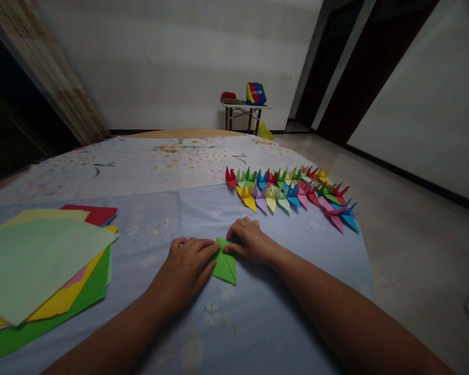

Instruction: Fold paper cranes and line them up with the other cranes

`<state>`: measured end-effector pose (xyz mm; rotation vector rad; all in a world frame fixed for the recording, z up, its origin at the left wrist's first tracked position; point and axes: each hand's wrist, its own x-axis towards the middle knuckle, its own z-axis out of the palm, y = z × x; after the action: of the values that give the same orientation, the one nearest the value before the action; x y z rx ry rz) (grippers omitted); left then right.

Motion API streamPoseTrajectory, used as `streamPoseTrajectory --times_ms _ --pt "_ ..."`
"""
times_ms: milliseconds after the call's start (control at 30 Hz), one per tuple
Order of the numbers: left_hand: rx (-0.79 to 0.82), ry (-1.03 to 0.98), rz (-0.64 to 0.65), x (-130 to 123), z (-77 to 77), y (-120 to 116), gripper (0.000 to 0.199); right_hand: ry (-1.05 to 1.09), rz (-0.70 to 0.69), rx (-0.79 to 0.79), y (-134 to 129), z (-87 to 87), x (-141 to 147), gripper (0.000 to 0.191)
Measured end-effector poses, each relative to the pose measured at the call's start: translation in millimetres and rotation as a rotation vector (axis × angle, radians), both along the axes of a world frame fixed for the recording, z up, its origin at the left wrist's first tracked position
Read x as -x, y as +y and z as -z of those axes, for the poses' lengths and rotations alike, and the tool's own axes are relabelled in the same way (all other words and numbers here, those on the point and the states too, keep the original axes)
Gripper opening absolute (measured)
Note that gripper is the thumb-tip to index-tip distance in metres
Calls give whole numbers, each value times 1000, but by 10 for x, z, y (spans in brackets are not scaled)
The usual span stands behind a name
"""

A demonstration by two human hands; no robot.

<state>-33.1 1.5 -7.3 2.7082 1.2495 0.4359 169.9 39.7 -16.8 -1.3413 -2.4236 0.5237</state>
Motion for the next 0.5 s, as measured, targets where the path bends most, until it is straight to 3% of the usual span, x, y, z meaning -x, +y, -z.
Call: streamPoseTrajectory --times_ms 167,500 --pt "0 -26 -9 19 15 46 29 21 6 9 14 15 40 12" --pt "86 -107 -13 -8 65 83 29 -31 -10 -46 14 19 64 23"
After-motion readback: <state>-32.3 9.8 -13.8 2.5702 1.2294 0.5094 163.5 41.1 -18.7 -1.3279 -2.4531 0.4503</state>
